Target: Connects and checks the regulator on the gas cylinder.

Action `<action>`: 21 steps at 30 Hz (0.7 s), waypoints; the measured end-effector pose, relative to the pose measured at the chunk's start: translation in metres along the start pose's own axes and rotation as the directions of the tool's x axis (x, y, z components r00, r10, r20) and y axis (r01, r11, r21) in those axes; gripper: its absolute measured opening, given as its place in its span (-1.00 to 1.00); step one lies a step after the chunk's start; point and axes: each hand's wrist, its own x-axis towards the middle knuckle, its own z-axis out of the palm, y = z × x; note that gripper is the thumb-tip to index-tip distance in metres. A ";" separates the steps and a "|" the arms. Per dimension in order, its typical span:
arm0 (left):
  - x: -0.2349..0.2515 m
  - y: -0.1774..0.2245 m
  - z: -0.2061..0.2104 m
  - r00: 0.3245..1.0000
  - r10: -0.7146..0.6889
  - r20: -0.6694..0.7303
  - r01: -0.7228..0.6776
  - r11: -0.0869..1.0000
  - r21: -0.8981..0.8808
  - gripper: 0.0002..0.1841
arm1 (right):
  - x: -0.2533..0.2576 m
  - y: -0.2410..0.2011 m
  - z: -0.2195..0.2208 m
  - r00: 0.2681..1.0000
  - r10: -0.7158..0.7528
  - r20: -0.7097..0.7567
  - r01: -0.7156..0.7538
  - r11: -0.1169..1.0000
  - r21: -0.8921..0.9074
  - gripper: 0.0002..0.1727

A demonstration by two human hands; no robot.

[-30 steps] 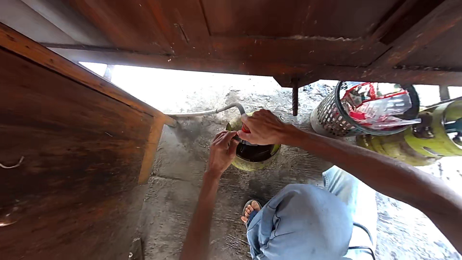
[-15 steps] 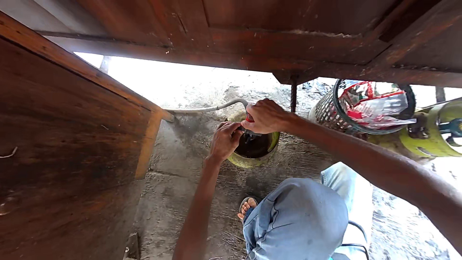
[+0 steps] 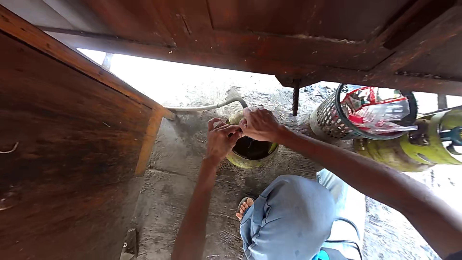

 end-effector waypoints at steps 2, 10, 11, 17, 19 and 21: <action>-0.003 -0.002 0.001 1.000 -0.016 -0.008 0.017 1.000 0.016 -0.86 | -0.007 -0.006 0.016 0.987 0.026 -0.160 -0.028 1.000 -0.008 -0.61; -0.024 0.052 0.011 0.965 -0.206 0.163 0.181 0.971 0.158 -0.72 | -0.010 -0.002 0.031 0.975 0.038 -0.221 -0.030 0.999 0.037 -0.63; -0.018 0.057 0.008 0.937 -0.257 0.235 0.219 0.959 0.178 -0.67 | -0.007 -0.001 0.030 0.974 0.041 -0.221 -0.030 0.998 0.053 -0.63; 0.030 0.068 -0.010 0.533 -0.513 0.673 0.539 0.819 0.197 -0.59 | 0.005 -0.001 0.011 0.988 0.153 -0.023 -0.147 0.977 0.155 -0.57; 0.031 0.058 -0.004 0.494 -0.516 0.700 0.673 0.736 0.068 -0.67 | 0.005 0.000 0.013 0.987 0.160 -0.034 -0.152 0.975 0.160 -0.58; 0.030 0.051 0.000 0.476 -0.483 0.735 0.766 0.639 -0.075 -0.72 | 0.005 0.000 0.014 0.987 0.152 -0.047 -0.143 0.977 0.160 -0.58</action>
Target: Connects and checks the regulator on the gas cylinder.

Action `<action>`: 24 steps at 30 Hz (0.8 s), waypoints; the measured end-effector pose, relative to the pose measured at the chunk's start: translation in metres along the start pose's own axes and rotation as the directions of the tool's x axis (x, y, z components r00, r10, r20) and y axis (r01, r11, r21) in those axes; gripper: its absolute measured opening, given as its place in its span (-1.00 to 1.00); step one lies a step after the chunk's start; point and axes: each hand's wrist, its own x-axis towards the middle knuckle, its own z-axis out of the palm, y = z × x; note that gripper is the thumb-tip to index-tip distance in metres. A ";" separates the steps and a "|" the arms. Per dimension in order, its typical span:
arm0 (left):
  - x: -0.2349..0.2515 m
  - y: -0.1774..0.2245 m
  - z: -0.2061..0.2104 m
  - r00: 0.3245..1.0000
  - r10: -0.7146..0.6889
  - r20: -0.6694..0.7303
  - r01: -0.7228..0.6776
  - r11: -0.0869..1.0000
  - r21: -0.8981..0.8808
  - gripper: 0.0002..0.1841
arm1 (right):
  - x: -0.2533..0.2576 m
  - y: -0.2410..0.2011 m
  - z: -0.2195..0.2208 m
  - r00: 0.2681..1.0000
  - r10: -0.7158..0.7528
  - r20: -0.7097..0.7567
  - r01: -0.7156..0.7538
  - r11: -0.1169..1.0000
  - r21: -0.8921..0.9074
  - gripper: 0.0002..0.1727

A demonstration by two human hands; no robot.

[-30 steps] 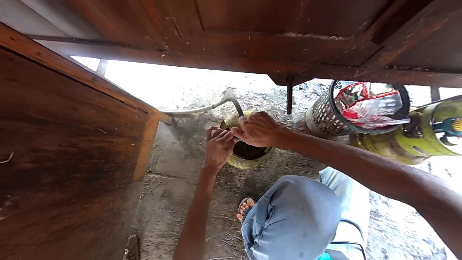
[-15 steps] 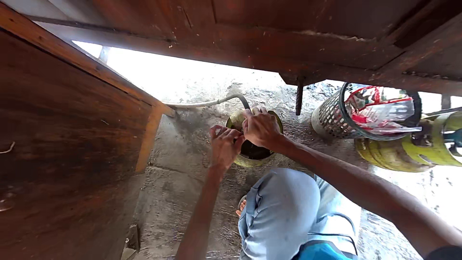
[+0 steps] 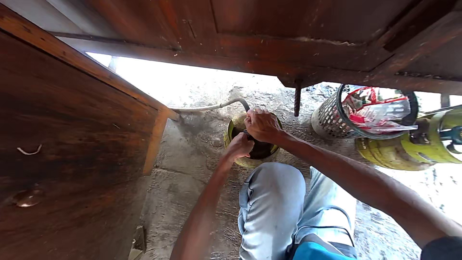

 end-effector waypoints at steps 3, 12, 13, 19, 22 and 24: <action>0.000 0.001 0.003 1.000 -0.005 0.010 0.006 0.993 -0.119 -0.69 | -0.002 0.000 0.001 1.000 -0.002 0.004 0.002 1.000 0.003 -0.58; 0.007 0.005 0.018 0.976 -0.143 -0.162 0.127 0.986 -0.106 -0.60 | -0.005 0.000 -0.003 1.000 0.012 0.012 -0.013 0.999 0.043 -0.57; 0.007 0.005 0.019 0.970 -0.143 -0.195 0.136 0.990 -0.046 -0.57 | -0.005 0.001 -0.001 1.000 0.002 -0.004 -0.002 0.999 0.048 -0.56; -0.006 0.019 0.027 0.908 -0.171 -0.383 0.251 0.953 0.170 -0.30 | -0.011 0.006 0.016 0.989 -0.048 -0.139 0.055 0.997 0.049 -0.59; -0.006 0.020 0.033 0.887 -0.138 -0.441 0.263 0.935 0.237 -0.32 | -0.010 -0.003 0.006 0.999 0.006 -0.047 -0.004 1.000 0.028 -0.59; -0.007 0.019 0.039 0.873 -0.117 -0.473 0.273 0.921 0.277 -0.31 | -0.009 -0.006 0.002 0.999 0.037 -0.007 -0.037 0.999 0.020 -0.57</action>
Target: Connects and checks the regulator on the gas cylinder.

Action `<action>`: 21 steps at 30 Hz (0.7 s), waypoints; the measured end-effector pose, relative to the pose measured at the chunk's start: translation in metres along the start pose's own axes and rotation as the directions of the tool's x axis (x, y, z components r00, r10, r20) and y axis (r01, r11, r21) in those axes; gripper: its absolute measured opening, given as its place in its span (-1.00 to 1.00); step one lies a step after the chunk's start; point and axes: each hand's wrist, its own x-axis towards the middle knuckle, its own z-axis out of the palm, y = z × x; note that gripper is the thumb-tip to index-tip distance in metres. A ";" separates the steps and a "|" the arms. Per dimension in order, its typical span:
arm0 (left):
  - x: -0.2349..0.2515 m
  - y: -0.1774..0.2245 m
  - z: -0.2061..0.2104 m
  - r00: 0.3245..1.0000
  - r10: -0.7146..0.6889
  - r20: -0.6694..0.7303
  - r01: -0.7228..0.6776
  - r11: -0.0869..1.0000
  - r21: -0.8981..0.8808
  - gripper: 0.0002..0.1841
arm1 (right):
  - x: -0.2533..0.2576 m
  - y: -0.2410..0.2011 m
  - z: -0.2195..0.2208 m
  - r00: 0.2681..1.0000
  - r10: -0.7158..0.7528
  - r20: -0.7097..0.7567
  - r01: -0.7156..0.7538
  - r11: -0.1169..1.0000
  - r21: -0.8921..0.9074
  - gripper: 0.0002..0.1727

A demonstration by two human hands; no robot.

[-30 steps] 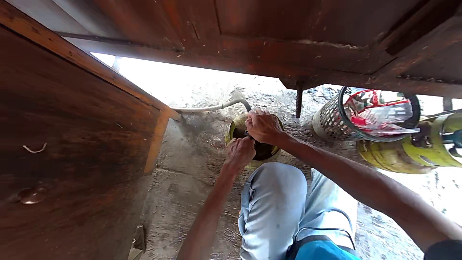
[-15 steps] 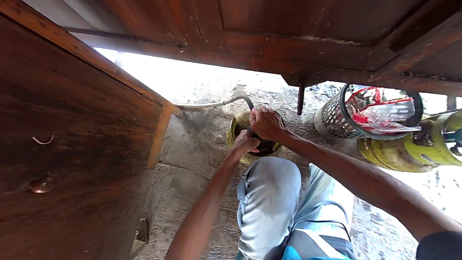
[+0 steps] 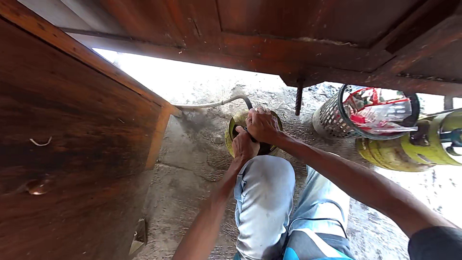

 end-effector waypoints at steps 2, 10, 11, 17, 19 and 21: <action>-0.002 0.001 0.004 1.000 -0.002 -0.018 0.003 1.000 0.031 -0.30 | 0.000 -0.001 -0.001 1.000 0.008 0.005 -0.008 1.000 0.008 -0.57; 0.001 -0.003 -0.003 0.998 0.060 0.036 -0.063 0.993 0.096 -0.50 | 0.001 -0.009 -0.007 0.997 0.062 0.042 -0.064 0.997 0.043 -0.56; 0.001 -0.004 -0.005 0.994 0.090 0.065 -0.098 0.986 0.132 -0.59 | 0.001 -0.010 -0.007 0.997 0.067 0.041 -0.069 0.997 0.042 -0.56; 0.013 -0.017 -0.003 0.955 0.280 0.099 -0.294 0.938 0.183 -0.72 | 0.002 -0.004 -0.002 0.998 0.061 0.017 -0.062 0.997 0.037 -0.55; 0.015 -0.019 0.001 0.944 0.321 0.073 -0.328 0.932 0.156 -0.73 | 0.001 -0.001 -0.003 0.997 0.075 0.020 -0.076 0.995 0.061 -0.56; 0.017 -0.020 0.003 0.938 0.341 0.055 -0.345 0.924 0.162 -0.72 | 0.001 -0.001 -0.001 0.996 0.087 0.010 -0.087 0.993 0.074 -0.58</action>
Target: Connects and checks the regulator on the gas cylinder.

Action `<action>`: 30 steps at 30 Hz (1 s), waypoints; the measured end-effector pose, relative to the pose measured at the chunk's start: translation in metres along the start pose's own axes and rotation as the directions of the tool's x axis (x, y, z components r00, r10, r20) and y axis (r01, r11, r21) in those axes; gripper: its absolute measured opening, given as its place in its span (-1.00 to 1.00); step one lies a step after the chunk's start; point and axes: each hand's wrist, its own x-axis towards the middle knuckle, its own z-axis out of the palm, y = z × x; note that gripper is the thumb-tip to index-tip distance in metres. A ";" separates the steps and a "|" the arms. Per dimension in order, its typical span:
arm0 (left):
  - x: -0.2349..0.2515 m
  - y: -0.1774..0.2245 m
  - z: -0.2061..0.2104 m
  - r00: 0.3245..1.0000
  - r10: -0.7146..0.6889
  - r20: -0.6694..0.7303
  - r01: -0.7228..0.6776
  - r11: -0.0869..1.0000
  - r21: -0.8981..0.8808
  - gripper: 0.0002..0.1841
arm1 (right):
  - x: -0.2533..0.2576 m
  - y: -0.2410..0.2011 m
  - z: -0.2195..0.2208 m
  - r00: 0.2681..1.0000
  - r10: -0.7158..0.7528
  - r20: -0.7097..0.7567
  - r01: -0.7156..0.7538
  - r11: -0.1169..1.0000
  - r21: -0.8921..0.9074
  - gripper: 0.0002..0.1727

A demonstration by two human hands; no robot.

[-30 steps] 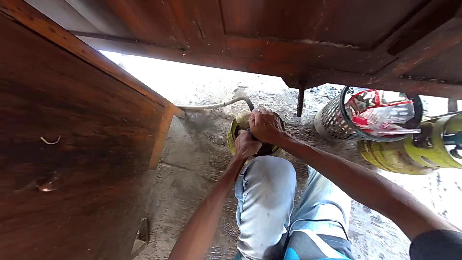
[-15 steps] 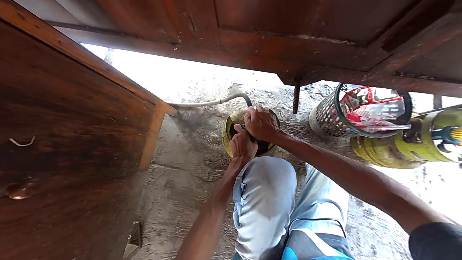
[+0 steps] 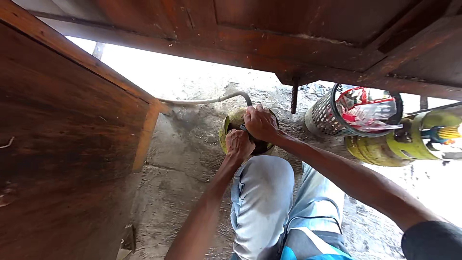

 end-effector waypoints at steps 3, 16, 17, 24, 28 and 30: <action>0.005 -0.003 0.008 0.996 0.054 -0.076 -0.049 0.997 0.060 -0.73 | -0.001 0.000 0.001 1.000 0.018 -0.013 -0.017 1.000 0.021 -0.61; -0.027 -0.029 -0.044 0.997 -0.077 -0.017 0.058 0.864 -0.501 -0.49 | -0.004 0.008 0.008 0.997 -0.031 -0.066 0.037 0.995 0.089 -0.55; -0.022 -0.030 -0.039 0.997 -0.076 -0.019 0.053 0.838 -0.543 -0.52 | -0.004 0.008 0.007 0.998 -0.029 -0.064 0.035 0.995 0.099 -0.55; -0.014 -0.028 -0.038 0.991 -0.133 -0.015 0.114 0.892 -0.437 -0.67 | -0.003 0.008 0.010 0.996 -0.023 -0.089 0.030 0.996 0.080 -0.58; -0.010 -0.018 -0.042 0.992 -0.061 0.110 0.064 0.998 -0.021 -0.63 | -0.004 0.008 0.011 0.995 -0.044 -0.089 0.053 0.994 0.100 -0.58; -0.007 -0.009 -0.047 0.982 -0.081 0.171 0.073 0.996 0.050 -0.69 | -0.003 0.009 0.012 0.996 -0.036 -0.087 0.043 0.995 0.090 -0.59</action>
